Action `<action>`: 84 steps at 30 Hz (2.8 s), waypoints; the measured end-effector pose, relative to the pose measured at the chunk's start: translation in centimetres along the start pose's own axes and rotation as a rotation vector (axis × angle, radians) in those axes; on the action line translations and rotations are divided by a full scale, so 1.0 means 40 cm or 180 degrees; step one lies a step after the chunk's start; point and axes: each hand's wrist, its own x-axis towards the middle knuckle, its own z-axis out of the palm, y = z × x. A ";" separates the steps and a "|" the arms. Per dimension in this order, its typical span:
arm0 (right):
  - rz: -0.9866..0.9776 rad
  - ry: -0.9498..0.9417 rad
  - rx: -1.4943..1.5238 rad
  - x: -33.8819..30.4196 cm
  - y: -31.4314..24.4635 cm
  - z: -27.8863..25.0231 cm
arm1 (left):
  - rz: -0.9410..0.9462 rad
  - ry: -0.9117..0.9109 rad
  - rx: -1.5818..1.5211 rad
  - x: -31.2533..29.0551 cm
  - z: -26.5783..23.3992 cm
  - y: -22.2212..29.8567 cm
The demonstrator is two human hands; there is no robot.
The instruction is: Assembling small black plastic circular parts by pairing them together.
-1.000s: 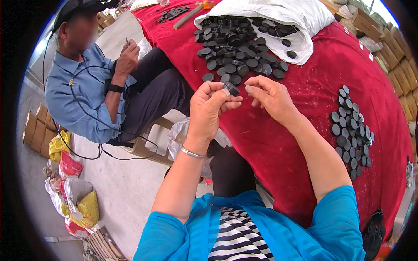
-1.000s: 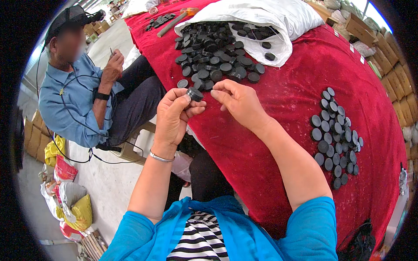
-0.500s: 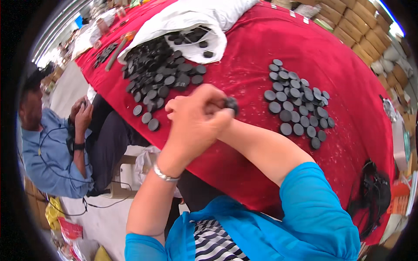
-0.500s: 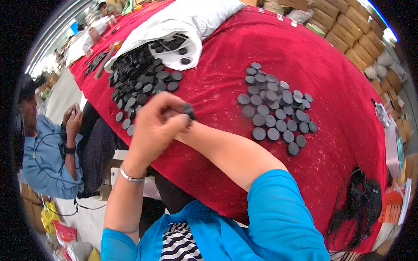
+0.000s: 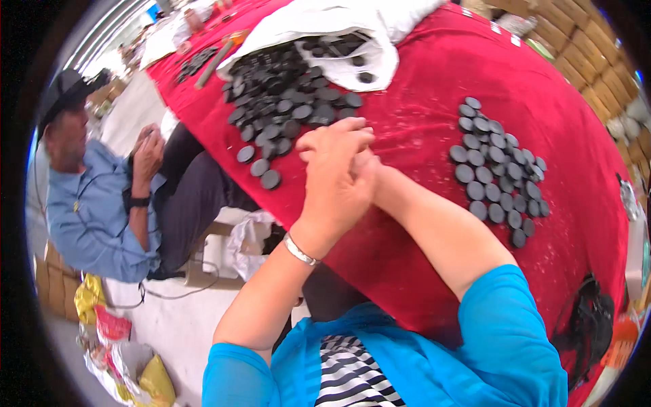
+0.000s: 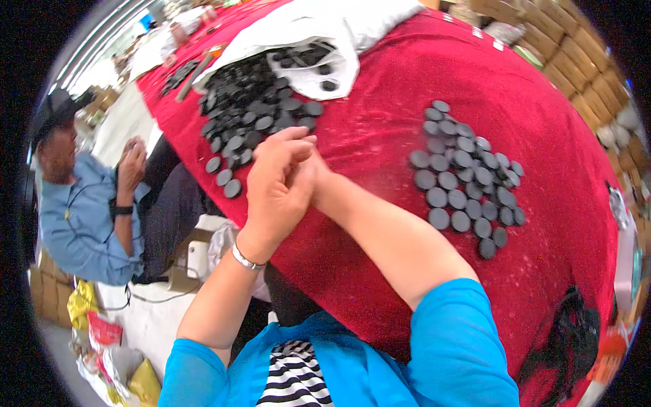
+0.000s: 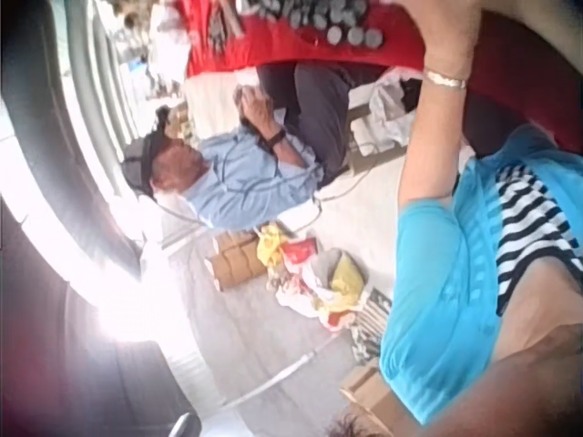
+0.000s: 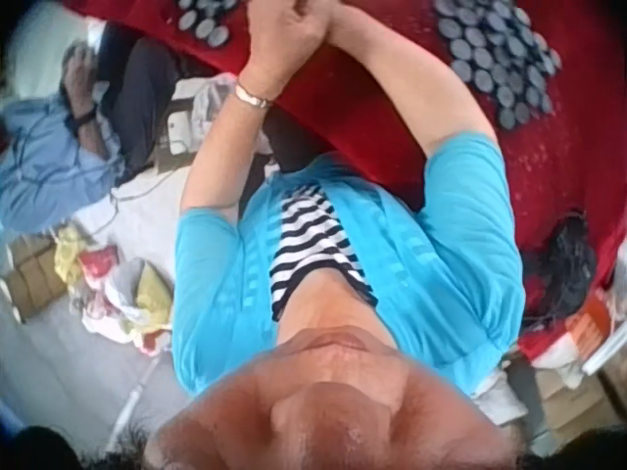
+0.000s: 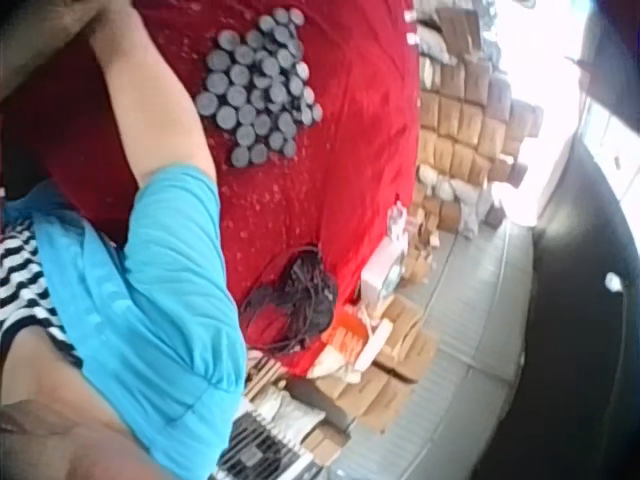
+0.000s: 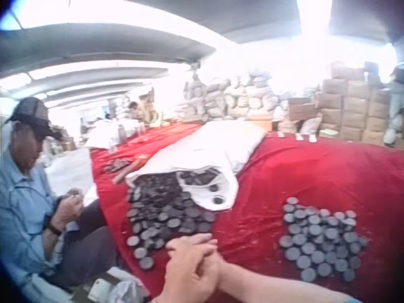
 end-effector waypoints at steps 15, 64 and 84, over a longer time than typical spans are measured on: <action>0.0363 -0.0850 -0.2119 0.022 -0.025 -0.050 | -0.0772 -0.0626 0.2224 -0.146 -0.213 -0.253; -0.0189 -0.1300 -0.1582 0.005 -0.045 0.008 | -0.0294 -0.0120 0.1158 -0.177 -0.194 -0.160; -0.0095 -0.1475 -0.1865 0.034 -0.068 0.002 | -0.0854 0.0275 0.1569 -0.403 -0.341 -0.241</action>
